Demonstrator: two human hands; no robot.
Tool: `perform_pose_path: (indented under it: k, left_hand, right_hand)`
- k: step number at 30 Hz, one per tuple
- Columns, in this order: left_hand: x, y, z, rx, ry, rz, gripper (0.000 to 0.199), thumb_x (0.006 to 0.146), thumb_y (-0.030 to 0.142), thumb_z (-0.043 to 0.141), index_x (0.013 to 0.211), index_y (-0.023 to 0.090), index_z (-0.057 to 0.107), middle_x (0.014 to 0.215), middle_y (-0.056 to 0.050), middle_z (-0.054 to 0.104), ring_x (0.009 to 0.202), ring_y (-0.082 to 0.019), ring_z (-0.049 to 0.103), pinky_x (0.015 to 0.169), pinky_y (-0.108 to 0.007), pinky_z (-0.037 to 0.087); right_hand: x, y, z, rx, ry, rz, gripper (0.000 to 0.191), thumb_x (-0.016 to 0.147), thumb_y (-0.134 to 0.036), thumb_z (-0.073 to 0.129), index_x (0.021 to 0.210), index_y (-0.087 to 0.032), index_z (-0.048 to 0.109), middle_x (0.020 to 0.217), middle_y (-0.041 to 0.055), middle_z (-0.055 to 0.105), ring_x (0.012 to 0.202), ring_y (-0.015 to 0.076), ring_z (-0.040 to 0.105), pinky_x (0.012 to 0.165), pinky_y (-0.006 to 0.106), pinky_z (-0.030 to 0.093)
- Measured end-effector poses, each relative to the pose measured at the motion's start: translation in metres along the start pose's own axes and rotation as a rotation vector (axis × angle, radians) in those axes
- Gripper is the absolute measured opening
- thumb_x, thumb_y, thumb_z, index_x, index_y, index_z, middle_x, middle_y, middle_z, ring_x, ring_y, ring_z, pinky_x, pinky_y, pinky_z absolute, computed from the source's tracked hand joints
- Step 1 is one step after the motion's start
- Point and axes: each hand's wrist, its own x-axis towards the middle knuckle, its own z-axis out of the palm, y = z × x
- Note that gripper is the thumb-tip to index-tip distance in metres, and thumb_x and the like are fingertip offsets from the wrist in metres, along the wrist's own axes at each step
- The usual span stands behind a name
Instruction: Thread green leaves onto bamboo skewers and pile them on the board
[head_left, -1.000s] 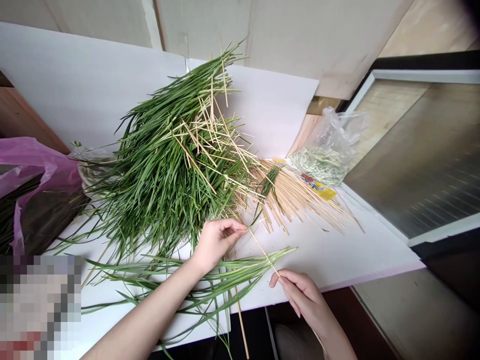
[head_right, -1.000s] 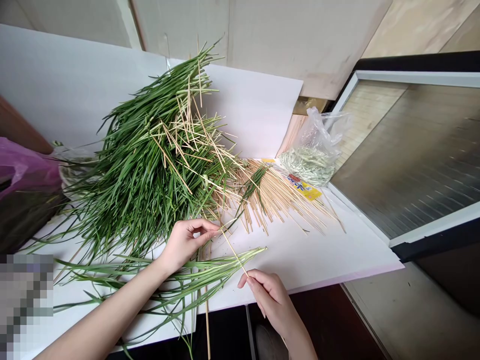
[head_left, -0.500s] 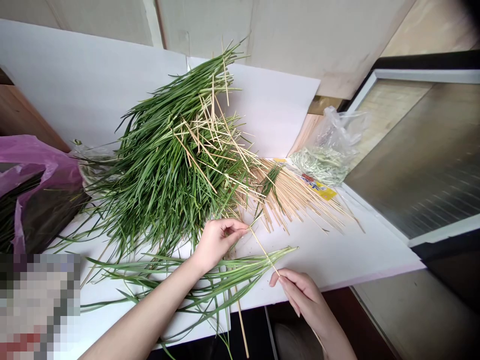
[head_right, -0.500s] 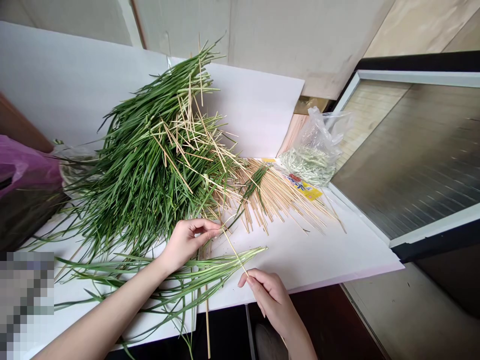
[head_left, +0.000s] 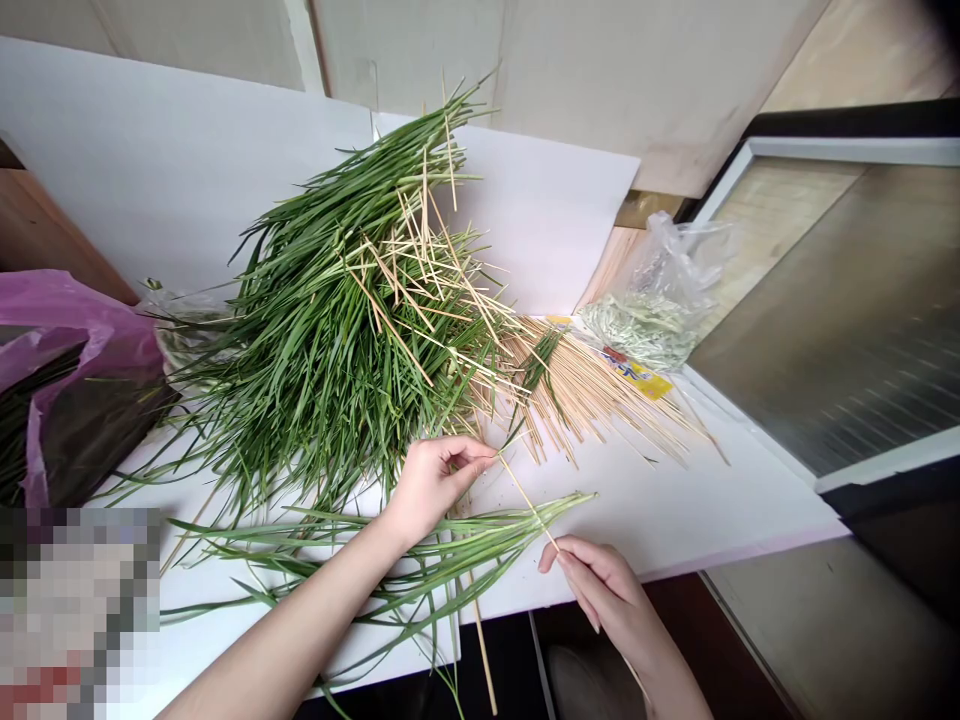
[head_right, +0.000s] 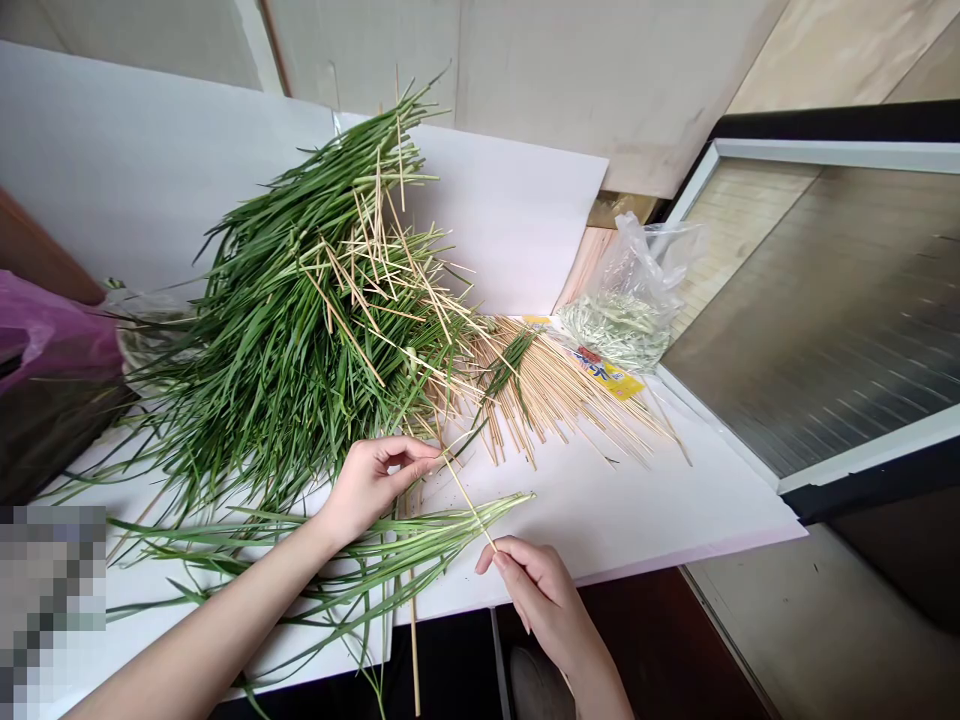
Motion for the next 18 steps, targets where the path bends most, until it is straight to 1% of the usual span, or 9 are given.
perform_pose_path:
  k: [4,8,18]
  left_hand:
    - [0.0002,0.0,0.0006,-0.009,0.0,-0.009,0.014,0.086,0.028,0.071,0.089,0.017,0.079,0.093,-0.006,0.081,0.081,-0.019,0.074,0.075,-0.027,0.056]
    - [-0.0003,0.0008,0.0012,-0.037,-0.014,-0.023,0.015,0.086,0.028,0.07,0.09,0.016,0.079,0.092,-0.006,0.081,0.081,-0.019,0.074,0.075,-0.028,0.056]
    - [0.0009,-0.0014,0.0022,-0.099,-0.043,-0.093,0.019,0.083,0.031,0.072,0.09,0.015,0.079,0.091,-0.007,0.08,0.081,-0.02,0.072,0.076,-0.03,0.055]
  right_hand:
    - [-0.0001,-0.003,0.0004,-0.006,0.001,0.01,0.049,0.102,-0.059,0.047,0.09,-0.015,0.067,0.046,-0.0111,0.026,0.041,0.0108,0.024,0.047,0.026,0.018]
    - [0.0007,-0.0033,-0.0001,-0.004,-0.007,-0.013,0.048,0.103,-0.057,0.047,0.09,-0.014,0.066,0.044,-0.0114,0.027,0.04,0.0104,0.024,0.046,0.026,0.017]
    - [0.0,-0.0023,-0.0002,-0.017,0.0,-0.016,0.046,0.104,-0.055,0.047,0.091,-0.015,0.066,0.046,-0.0112,0.026,0.041,0.0104,0.024,0.047,0.027,0.018]
